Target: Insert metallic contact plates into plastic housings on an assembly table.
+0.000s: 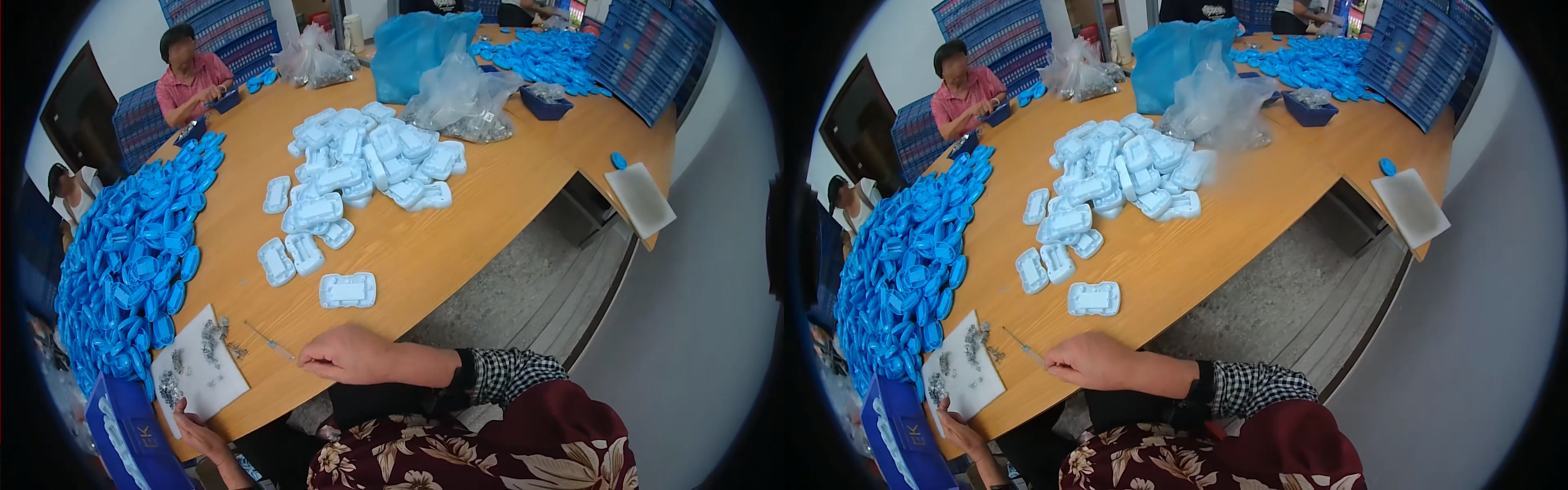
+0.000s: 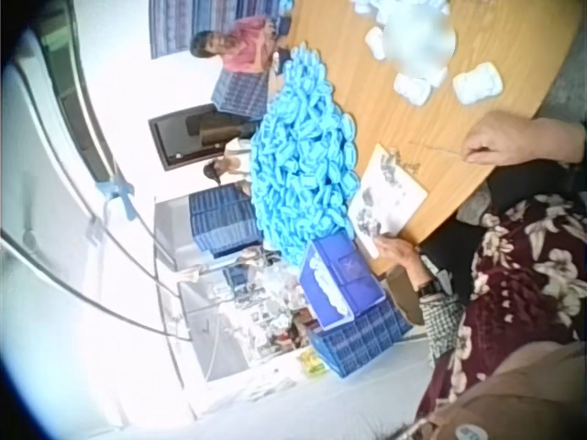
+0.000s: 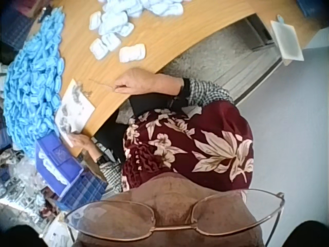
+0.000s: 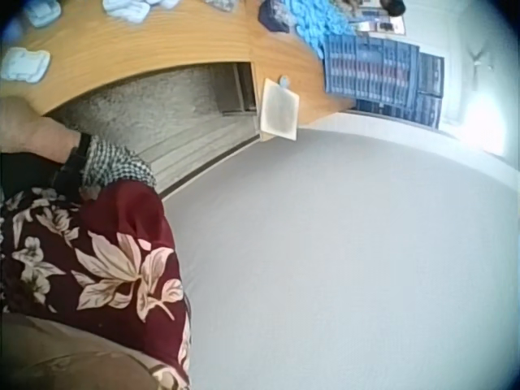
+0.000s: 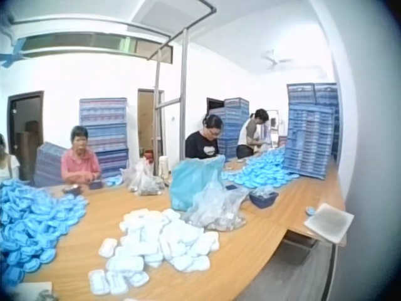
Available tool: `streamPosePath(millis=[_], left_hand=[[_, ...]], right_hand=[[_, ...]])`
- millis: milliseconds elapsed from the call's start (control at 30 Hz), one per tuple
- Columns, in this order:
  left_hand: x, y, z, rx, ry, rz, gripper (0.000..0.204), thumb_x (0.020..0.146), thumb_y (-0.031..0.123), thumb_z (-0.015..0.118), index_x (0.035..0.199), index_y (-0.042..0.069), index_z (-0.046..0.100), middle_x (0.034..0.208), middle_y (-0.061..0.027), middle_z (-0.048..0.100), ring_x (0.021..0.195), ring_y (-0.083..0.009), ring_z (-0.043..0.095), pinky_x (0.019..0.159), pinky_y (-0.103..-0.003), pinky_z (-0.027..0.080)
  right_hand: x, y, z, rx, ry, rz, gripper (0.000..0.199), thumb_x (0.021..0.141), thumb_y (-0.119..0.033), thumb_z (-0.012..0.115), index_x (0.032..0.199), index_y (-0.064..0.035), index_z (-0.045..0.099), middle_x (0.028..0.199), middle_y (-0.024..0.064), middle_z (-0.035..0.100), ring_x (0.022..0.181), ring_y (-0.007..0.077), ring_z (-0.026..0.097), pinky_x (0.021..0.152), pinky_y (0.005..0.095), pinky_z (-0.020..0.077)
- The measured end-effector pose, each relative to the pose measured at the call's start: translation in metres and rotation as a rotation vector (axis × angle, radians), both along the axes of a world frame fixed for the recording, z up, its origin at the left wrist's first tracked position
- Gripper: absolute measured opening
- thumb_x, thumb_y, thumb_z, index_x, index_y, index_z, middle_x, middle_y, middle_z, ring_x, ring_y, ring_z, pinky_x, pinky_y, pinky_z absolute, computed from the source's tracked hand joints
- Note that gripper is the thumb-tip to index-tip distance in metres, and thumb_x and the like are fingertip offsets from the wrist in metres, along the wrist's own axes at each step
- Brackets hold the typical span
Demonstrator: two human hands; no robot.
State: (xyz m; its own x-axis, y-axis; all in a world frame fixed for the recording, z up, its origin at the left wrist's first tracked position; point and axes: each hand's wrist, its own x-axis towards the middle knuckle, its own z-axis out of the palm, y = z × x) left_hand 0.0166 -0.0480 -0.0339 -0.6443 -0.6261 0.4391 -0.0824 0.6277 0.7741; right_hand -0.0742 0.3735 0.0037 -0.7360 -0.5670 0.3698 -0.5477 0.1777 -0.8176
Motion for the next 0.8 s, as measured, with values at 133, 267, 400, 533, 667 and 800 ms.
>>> streamPosePath(millis=[133,267,400,533,667,800], left_hand=[[0.004,-0.007,0.001,0.026,-0.02,0.043,0.048,0.108,0.038,0.036,0.113,0.002,0.067,0.071,0.0065,0.031,0.063,-0.0049,0.029,0.055,-0.023,0.022],[0.001,-0.004,0.0,0.004,0.04,0.089,0.044,0.108,0.035,0.038,0.109,0.002,0.068,0.069,0.0064,0.029,0.062,-0.005,0.027,0.055,-0.024,0.021],[-0.005,0.005,0.001,0.089,0.014,0.108,0.046,0.108,0.038,0.04,0.107,0.001,0.067,0.069,0.0071,0.028,0.062,-0.0041,0.027,0.055,-0.024,0.021],[0.004,-0.017,-0.012,0.047,-0.031,0.13,0.04,0.105,0.034,0.047,0.115,0.001,0.067,0.09,-0.0009,0.04,0.084,-0.0149,0.037,0.073,-0.034,0.028],[0.008,-0.049,-0.049,-0.033,-0.107,0.145,0.037,0.102,0.031,0.055,0.122,0.002,0.066,0.111,-0.0088,0.052,0.106,-0.0256,0.046,0.092,-0.044,0.036],[0.087,-0.182,-0.126,-0.409,-0.312,0.258,0.04,0.099,0.027,0.063,0.13,0.002,0.065,0.133,-0.0168,0.063,0.128,-0.0363,0.055,0.111,-0.055,0.043]], right_hand=[[-0.001,0.001,-0.001,-0.101,-0.049,0.072,0.015,0.092,-0.019,0.065,0.094,-0.0048,0.067,0.082,0.0126,0.067,0.076,0.034,0.066,0.065,0.0427,0.0507],[-0.005,0.008,0.004,-0.09,-0.121,0.151,0.015,0.093,-0.019,0.064,0.093,-0.004,0.065,0.083,0.0129,0.067,0.079,0.0347,0.065,0.068,0.0435,0.0508],[-0.014,0.015,0.006,-0.075,-0.18,0.245,0.015,0.094,-0.019,0.062,0.094,-0.0039,0.064,0.085,0.0116,0.067,0.081,0.0335,0.065,0.071,0.0431,0.0508],[-0.01,0.013,0.002,-0.181,-0.185,0.287,0.015,0.094,-0.019,0.063,0.092,-0.0035,0.063,0.082,0.0117,0.066,0.078,0.0337,0.064,0.068,0.0428,0.0495],[-0.014,0.017,0.005,-0.172,-0.227,0.305,0.016,0.092,-0.019,0.062,0.09,-0.0029,0.063,0.079,0.0129,0.066,0.074,0.0347,0.063,0.066,0.0436,0.0479],[-0.01,0.01,0.01,-0.205,-0.288,0.347,0.016,0.094,-0.019,0.062,0.092,-0.0032,0.063,0.081,0.0117,0.066,0.078,0.0337,0.063,0.068,0.0429,0.0479]])
